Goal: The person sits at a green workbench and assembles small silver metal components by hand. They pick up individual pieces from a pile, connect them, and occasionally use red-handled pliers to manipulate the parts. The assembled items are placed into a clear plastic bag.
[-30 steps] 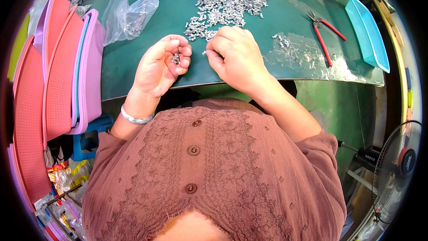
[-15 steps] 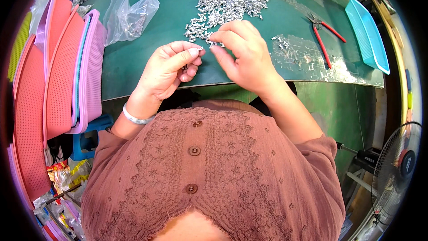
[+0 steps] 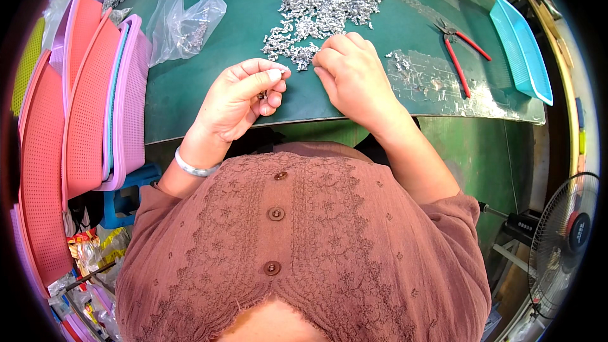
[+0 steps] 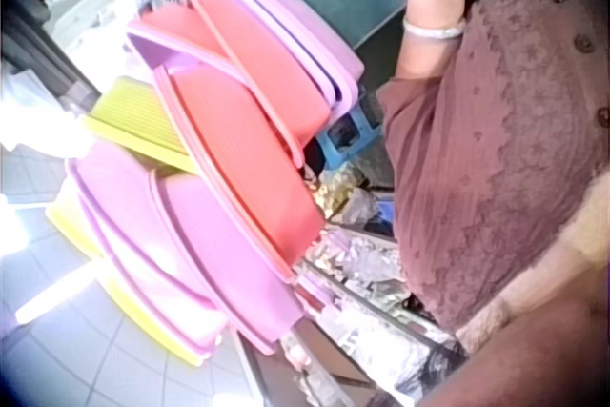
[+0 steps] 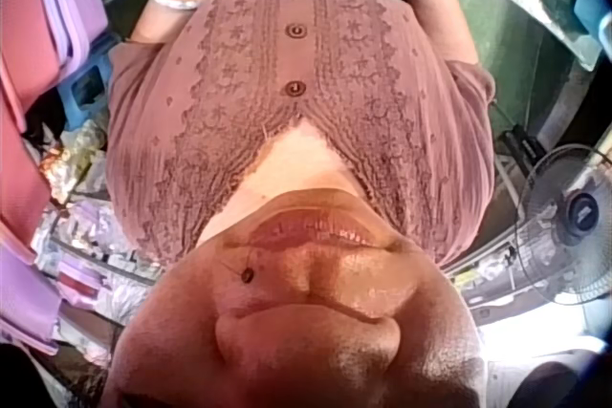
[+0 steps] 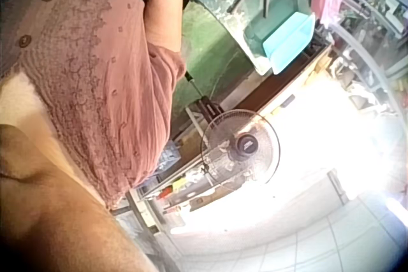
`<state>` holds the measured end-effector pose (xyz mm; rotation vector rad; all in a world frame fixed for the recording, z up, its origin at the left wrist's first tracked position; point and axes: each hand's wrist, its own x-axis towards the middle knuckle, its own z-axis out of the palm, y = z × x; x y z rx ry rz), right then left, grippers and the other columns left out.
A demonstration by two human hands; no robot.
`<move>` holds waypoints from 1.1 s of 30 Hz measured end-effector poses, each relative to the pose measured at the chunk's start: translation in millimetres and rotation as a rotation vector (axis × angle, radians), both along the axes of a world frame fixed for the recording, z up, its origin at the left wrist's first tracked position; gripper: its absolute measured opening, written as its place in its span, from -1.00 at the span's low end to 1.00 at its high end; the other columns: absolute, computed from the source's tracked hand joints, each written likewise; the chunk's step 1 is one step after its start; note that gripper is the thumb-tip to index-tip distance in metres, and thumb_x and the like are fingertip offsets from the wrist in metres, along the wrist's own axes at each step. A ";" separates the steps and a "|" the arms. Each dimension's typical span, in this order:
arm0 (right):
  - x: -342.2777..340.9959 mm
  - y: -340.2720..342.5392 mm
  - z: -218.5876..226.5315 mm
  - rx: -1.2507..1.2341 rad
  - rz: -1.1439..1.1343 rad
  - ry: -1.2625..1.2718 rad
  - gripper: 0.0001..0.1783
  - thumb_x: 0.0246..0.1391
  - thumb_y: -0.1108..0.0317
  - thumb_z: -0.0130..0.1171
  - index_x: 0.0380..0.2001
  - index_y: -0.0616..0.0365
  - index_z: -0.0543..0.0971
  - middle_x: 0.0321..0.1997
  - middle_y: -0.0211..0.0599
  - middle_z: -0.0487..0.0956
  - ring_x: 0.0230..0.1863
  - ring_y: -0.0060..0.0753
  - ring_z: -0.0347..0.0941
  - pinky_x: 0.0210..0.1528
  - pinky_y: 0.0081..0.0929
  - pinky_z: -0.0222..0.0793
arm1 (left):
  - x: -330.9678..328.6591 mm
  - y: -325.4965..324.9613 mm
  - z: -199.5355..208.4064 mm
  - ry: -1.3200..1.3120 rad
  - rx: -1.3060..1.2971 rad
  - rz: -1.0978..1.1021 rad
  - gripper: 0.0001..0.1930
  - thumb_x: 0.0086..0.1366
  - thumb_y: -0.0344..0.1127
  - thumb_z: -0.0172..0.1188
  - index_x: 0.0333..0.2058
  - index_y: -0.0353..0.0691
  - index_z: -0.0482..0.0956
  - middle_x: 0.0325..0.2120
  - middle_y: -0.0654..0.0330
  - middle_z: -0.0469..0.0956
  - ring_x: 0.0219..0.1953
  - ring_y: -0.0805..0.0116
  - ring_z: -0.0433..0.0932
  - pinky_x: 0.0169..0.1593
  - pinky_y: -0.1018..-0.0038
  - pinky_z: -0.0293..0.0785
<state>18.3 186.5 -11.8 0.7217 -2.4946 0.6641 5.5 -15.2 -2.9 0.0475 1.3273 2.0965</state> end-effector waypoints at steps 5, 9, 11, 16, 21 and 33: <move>-0.5 -0.2 1.8 0.017 0.016 -0.011 -0.93 -0.17 0.50 0.12 -0.52 0.15 0.45 -0.41 -0.33 0.42 -0.29 -0.21 0.31 -0.22 -0.35 0.21 | -0.6 -1.5 -1.9 0.001 0.012 -0.014 -0.89 0.19 -0.38 0.13 -0.33 -0.29 0.51 -0.55 0.29 0.49 -0.57 0.60 0.41 -0.53 0.73 0.34; -1.2 0.3 1.7 -0.036 0.013 -0.016 -0.93 -0.14 0.51 0.08 -0.50 0.17 0.43 -0.43 -0.28 0.41 -0.31 -0.17 0.31 -0.23 -0.32 0.21 | -0.7 -1.6 -2.4 0.003 0.022 -0.009 -0.88 0.20 -0.37 0.13 -0.33 -0.28 0.51 -0.54 0.30 0.49 -0.57 0.61 0.41 -0.53 0.72 0.34; -1.2 0.1 0.3 -0.098 0.000 -0.021 -0.94 -0.13 0.52 0.07 -0.50 0.18 0.42 -0.45 -0.26 0.41 -0.33 -0.14 0.32 -0.25 -0.31 0.22 | -0.9 -1.8 -2.4 -0.005 0.030 -0.010 -0.88 0.20 -0.36 0.14 -0.33 -0.28 0.51 -0.54 0.30 0.49 -0.56 0.61 0.41 -0.52 0.72 0.35; 1.0 -3.1 0.5 -0.286 -0.034 -0.093 -0.92 -0.09 0.56 0.08 -0.46 0.21 0.42 -0.50 -0.21 0.43 -0.42 -0.18 0.39 -0.36 -0.37 0.30 | -3.7 -3.8 -5.2 -0.035 0.098 -0.011 -0.90 0.16 -0.40 0.16 -0.35 -0.29 0.51 -0.54 0.24 0.51 -0.55 0.53 0.49 -0.51 0.69 0.43; -2.2 -3.9 -2.3 -0.463 -0.022 -0.188 -0.86 -0.08 0.58 0.11 -0.36 0.25 0.46 -0.44 -0.23 0.50 -0.41 -0.38 0.48 -0.37 -0.51 0.38 | -7.6 -4.7 -8.9 -0.059 0.168 -0.024 -0.88 0.14 -0.49 0.04 -0.31 -0.31 0.46 -0.46 0.16 0.50 -0.47 0.42 0.52 -0.42 0.59 0.48; -2.5 -5.7 2.6 -0.518 0.008 -0.229 -0.71 -0.08 0.64 0.07 -0.21 0.20 0.50 -0.33 -0.19 0.58 -0.29 -0.40 0.55 -0.26 -0.57 0.44 | -7.7 2.0 -7.5 -0.054 0.163 -0.023 -0.84 0.17 -0.47 0.04 -0.27 -0.37 0.45 -0.43 0.13 0.50 -0.44 0.40 0.52 -0.37 0.56 0.49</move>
